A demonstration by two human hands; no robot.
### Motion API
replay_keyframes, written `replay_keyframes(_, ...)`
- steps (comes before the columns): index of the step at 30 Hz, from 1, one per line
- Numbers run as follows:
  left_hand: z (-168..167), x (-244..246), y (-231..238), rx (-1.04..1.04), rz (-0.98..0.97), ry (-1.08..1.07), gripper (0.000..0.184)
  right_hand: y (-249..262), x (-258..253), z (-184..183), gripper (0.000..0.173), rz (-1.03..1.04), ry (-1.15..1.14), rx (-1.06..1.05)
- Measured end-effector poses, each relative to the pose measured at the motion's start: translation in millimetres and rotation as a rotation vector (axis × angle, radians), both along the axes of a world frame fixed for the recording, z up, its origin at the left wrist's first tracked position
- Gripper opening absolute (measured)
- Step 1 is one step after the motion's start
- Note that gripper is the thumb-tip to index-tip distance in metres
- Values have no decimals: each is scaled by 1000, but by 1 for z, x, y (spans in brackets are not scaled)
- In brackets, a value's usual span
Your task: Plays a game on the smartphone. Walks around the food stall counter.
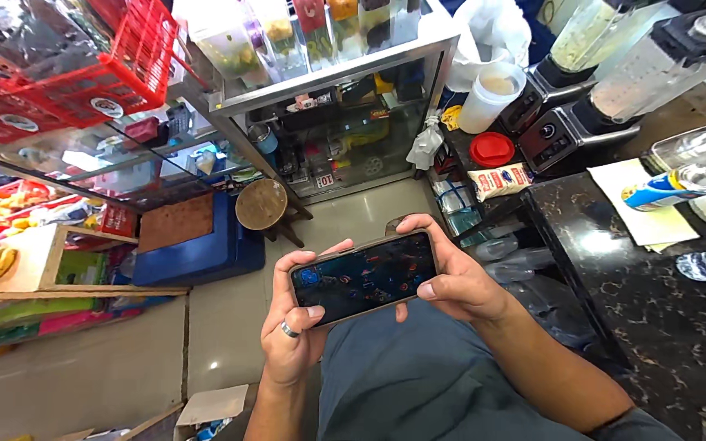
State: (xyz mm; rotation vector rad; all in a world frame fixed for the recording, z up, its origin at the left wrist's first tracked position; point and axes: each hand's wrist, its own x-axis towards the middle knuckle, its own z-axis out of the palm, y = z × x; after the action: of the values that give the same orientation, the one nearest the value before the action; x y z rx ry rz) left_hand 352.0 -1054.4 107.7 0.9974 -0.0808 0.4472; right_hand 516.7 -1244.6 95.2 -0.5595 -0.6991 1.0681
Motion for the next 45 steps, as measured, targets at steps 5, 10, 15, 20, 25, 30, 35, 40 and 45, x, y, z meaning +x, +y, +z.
replay_keyframes(5, -1, 0, 1, -9, -4, 0, 50, 0, -1, -2, 62, -2, 2, 2)
replay_keyframes(10, 0, 0, -1, -27, 6, 4, 48, 0, 2, -1, 63, 18, -4, 12)
replay_keyframes(15, 2, 0, 0, 5, 66, 34, 40, 2, -3, -3, 65, 11, -4, 20)
replay_keyframes(20, 10, 3, -6, 64, 212, 105, 31, 5, -8, -1, 65, -7, -21, 18)
replay_keyframes(25, 9, 3, -12, 100, 332, 155, 31, 5, -14, -3, 66, -22, -37, 6)
replay_keyframes(30, 11, 5, -16, 99, 368, 180, 37, 3, -15, -4, 66, -33, -52, 10)
replay_keyframes(35, 12, 5, -17, 144, 383, 182, 46, 4, -16, -5, 64, -36, -58, 12)
replay_keyframes(40, 11, 6, -18, 194, 368, 161, 55, 3, -14, -4, 63, -41, -44, 8)
replay_keyframes(45, 8, 3, -16, 250, 349, 192, 65, 3, -11, -5, 65, -22, -25, -3)
